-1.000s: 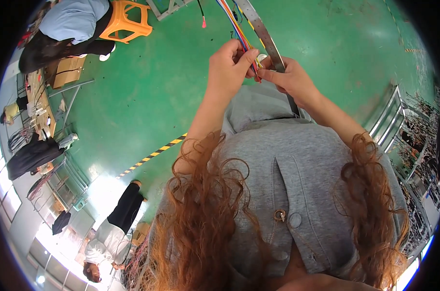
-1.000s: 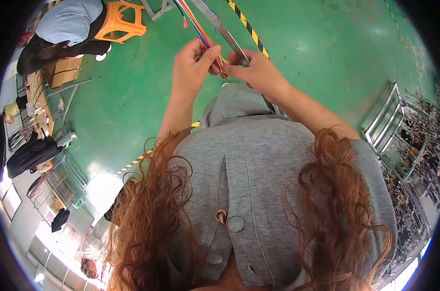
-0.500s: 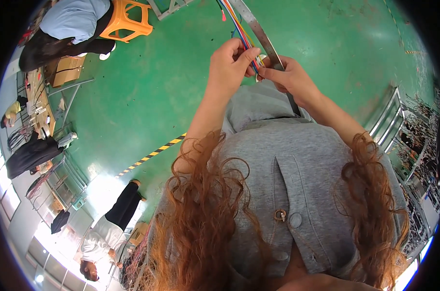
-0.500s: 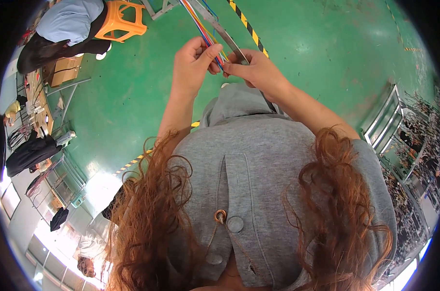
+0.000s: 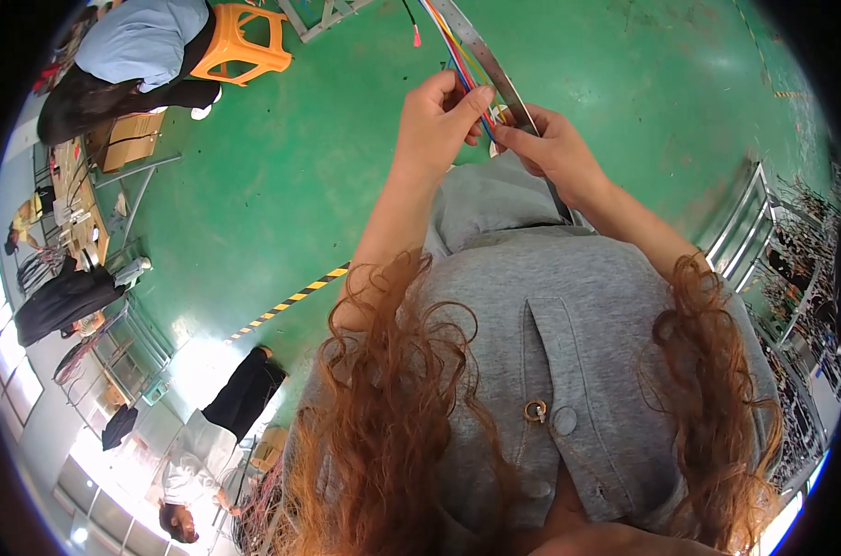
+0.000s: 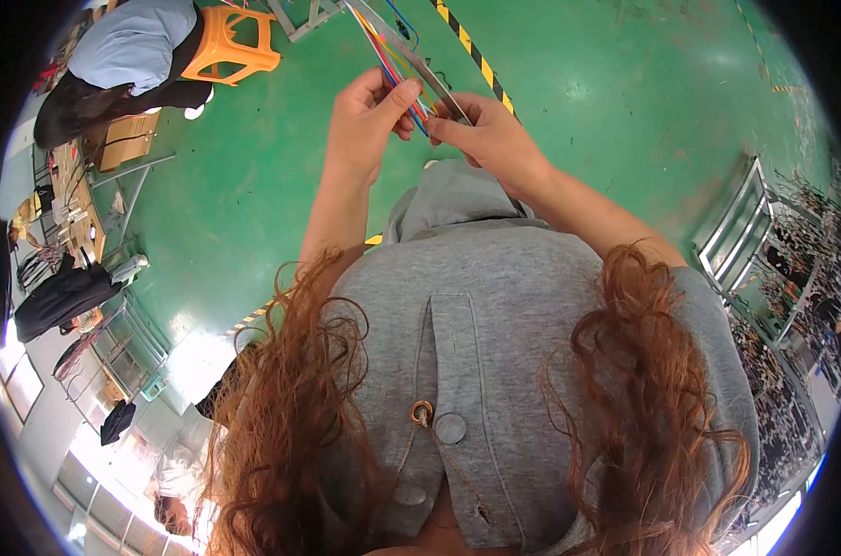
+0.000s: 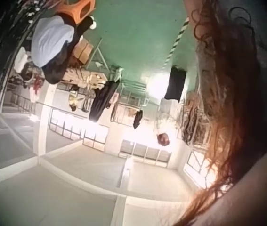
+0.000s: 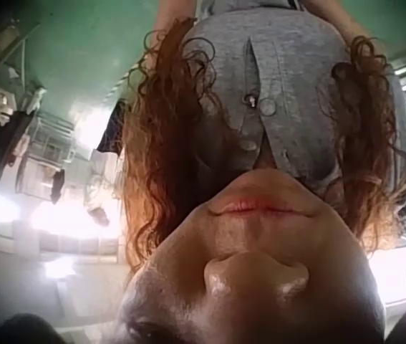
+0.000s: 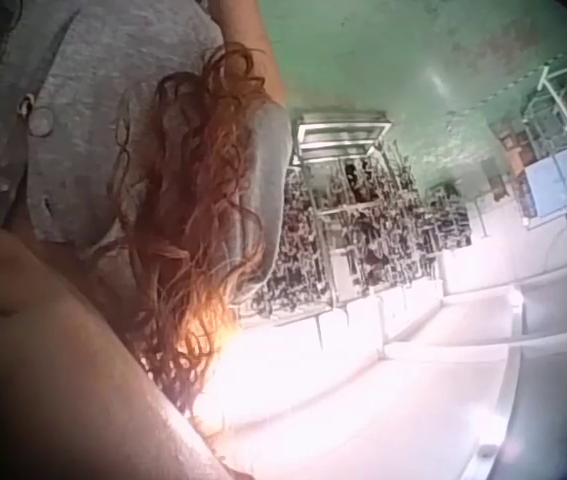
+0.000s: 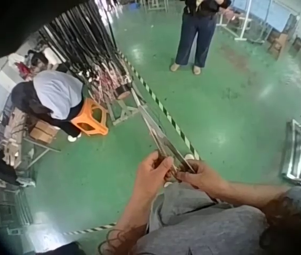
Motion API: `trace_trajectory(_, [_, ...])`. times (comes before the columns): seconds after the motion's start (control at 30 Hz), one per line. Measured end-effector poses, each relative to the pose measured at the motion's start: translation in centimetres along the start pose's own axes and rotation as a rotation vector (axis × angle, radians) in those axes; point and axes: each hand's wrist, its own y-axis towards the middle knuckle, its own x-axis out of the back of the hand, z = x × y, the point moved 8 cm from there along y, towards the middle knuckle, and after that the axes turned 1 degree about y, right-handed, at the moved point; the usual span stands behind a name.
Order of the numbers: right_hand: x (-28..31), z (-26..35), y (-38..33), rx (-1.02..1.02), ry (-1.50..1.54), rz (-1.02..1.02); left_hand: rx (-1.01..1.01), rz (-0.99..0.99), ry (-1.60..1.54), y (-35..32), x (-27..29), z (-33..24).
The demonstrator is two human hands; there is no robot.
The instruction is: Measuring bundles of wires with a metal ruler and applying electrical tape to secure them.
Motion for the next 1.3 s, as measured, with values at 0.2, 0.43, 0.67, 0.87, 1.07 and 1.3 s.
trace_trajectory(0.2, [0.3,0.5,0.4,0.06,0.045,-0.003,0.009,0.011,-0.034,0.1,-0.1,0.0])
trace_trajectory(0.43, [0.3,1.8,0.4,0.066,0.085,-0.018,0.008,0.092,-0.269,-0.4,-0.6,-0.2])
trace_trajectory(0.67, [0.0,1.8,0.3,0.029,0.155,0.009,-0.013,0.068,-0.315,-0.5,-1.7,0.4])
trace_trajectory(0.87, [-0.3,2.1,0.5,0.023,0.179,0.042,-0.063,0.051,-0.347,-0.3,-2.1,0.8])
trace_trajectory(1.07, [0.2,1.4,1.1,0.017,0.148,0.075,-0.104,0.018,-0.295,-0.2,-1.2,1.2])
trace_trajectory(1.3, [0.7,1.1,1.2,0.004,0.181,0.016,-0.047,0.072,-0.242,-0.2,-0.8,0.7])
